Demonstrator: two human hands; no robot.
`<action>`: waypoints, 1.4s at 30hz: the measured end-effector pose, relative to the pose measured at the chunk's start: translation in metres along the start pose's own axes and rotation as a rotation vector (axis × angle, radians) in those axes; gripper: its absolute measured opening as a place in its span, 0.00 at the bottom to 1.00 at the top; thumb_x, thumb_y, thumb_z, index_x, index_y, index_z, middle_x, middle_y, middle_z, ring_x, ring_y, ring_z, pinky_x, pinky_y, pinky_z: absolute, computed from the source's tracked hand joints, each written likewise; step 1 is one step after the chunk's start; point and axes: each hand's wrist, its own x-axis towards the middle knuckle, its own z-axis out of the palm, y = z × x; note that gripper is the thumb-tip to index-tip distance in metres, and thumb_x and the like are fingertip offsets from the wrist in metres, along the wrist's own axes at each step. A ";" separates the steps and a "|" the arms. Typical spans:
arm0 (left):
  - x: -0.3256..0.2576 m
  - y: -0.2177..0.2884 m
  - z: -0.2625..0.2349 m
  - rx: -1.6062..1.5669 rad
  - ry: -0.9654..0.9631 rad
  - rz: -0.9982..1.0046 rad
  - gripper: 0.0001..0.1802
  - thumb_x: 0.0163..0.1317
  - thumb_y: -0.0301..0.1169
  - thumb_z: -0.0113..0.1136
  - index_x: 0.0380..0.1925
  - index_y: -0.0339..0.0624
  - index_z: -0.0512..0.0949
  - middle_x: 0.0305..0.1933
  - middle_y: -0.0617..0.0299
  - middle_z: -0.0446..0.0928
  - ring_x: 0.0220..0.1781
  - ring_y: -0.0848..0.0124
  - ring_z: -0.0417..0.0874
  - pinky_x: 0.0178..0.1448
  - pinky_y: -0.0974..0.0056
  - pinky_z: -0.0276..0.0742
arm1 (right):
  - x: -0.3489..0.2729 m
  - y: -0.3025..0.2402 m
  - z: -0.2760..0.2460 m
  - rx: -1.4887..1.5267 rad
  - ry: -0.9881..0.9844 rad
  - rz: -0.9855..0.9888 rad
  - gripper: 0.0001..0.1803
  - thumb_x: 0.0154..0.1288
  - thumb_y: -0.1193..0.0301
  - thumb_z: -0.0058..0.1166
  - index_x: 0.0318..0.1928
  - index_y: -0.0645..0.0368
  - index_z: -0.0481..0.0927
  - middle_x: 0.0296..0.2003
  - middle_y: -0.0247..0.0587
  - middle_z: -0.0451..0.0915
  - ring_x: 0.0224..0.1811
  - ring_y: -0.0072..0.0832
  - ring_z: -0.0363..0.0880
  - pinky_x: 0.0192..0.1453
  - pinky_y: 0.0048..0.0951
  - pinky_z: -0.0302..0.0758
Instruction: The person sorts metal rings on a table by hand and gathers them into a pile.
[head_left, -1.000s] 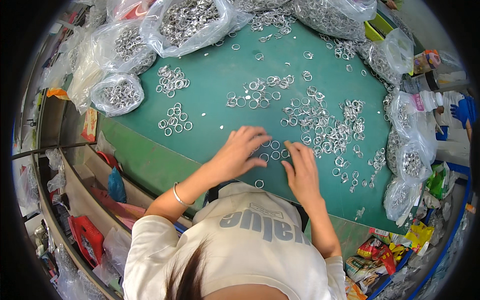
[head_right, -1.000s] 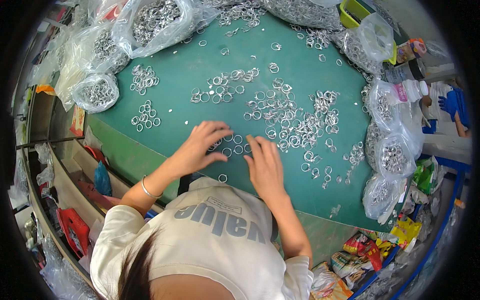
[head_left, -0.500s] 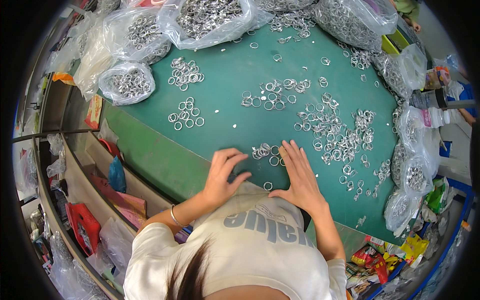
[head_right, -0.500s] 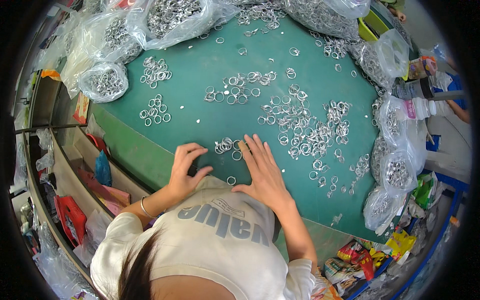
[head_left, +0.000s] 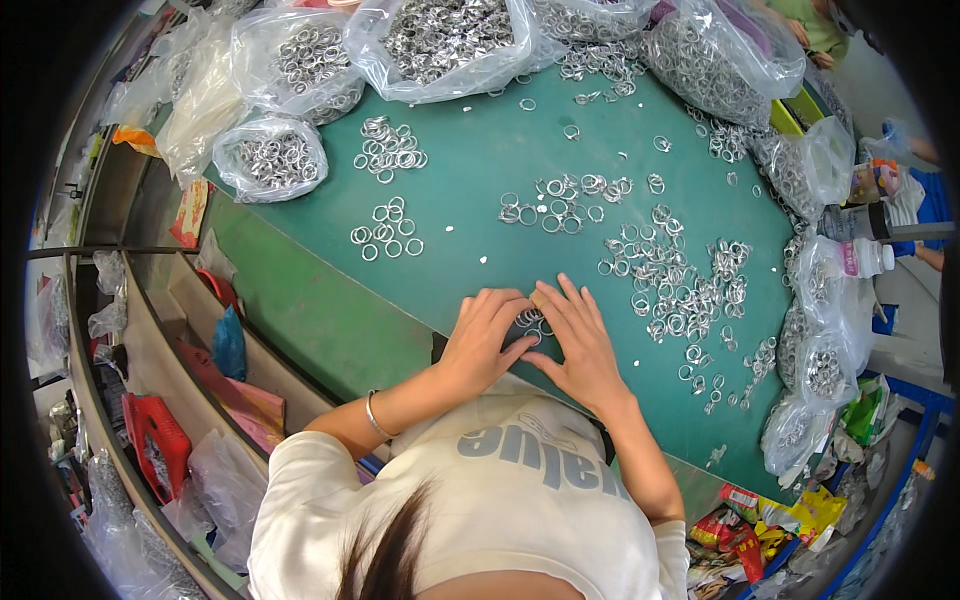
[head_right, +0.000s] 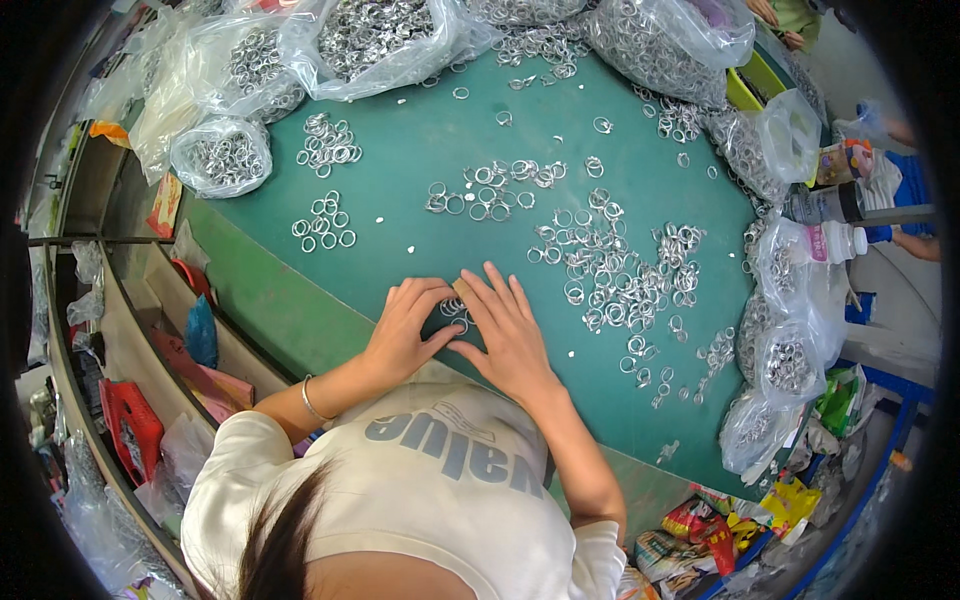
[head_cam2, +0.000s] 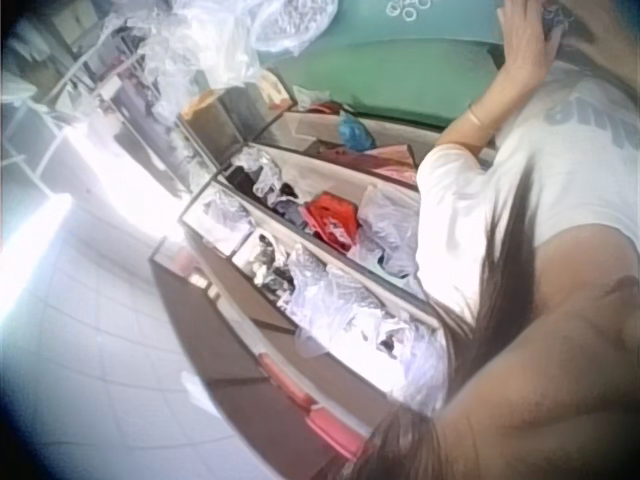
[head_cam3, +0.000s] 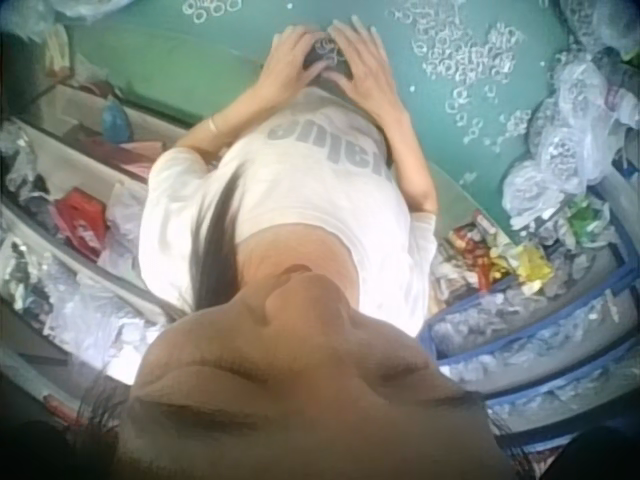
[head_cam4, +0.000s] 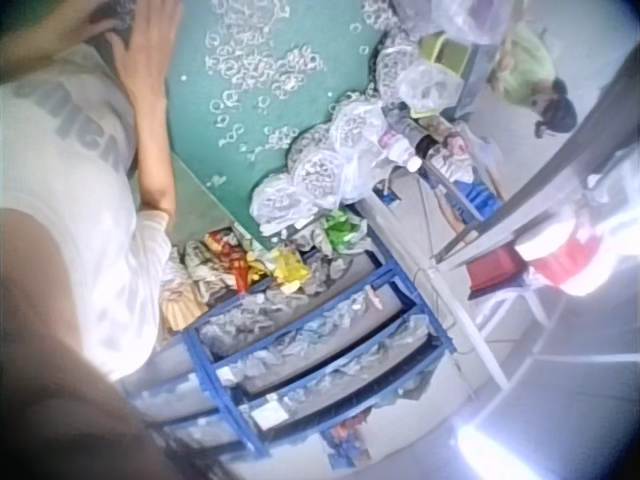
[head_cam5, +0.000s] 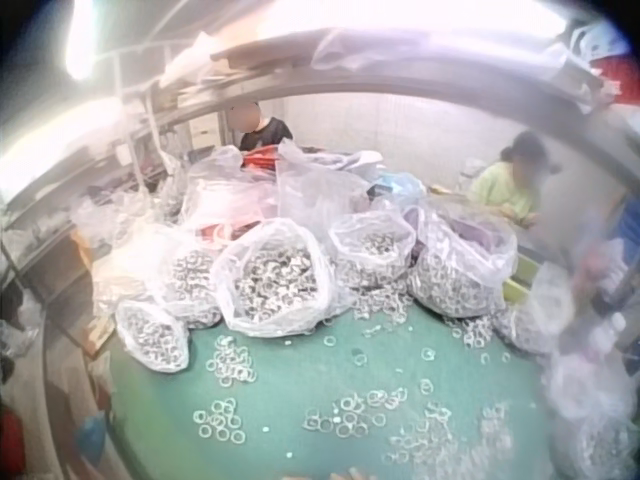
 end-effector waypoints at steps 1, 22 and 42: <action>0.001 -0.002 0.000 0.004 -0.009 0.009 0.23 0.47 0.26 0.69 0.45 0.40 0.73 0.49 0.57 0.72 0.49 0.59 0.72 0.48 0.59 0.64 | -0.002 0.004 0.003 -0.001 0.022 -0.006 0.39 0.49 0.68 0.67 0.63 0.58 0.65 0.63 0.43 0.65 0.69 0.46 0.57 0.70 0.51 0.55; 0.007 -0.001 -0.005 0.011 -0.017 0.023 0.26 0.50 0.18 0.60 0.52 0.41 0.70 0.50 0.55 0.72 0.53 0.57 0.70 0.52 0.58 0.63 | -0.005 -0.009 0.009 0.058 0.190 0.066 0.31 0.50 0.71 0.65 0.56 0.59 0.71 0.52 0.41 0.75 0.64 0.42 0.65 0.69 0.54 0.50; -0.048 -0.030 0.038 -1.774 -0.653 -1.264 0.25 0.71 0.39 0.34 0.54 0.27 0.67 0.57 0.40 0.70 0.61 0.54 0.72 0.65 0.49 0.69 | -0.052 -0.012 0.022 0.209 0.067 -0.044 0.19 0.58 0.74 0.59 0.51 0.60 0.77 0.57 0.42 0.72 0.68 0.42 0.61 0.70 0.49 0.58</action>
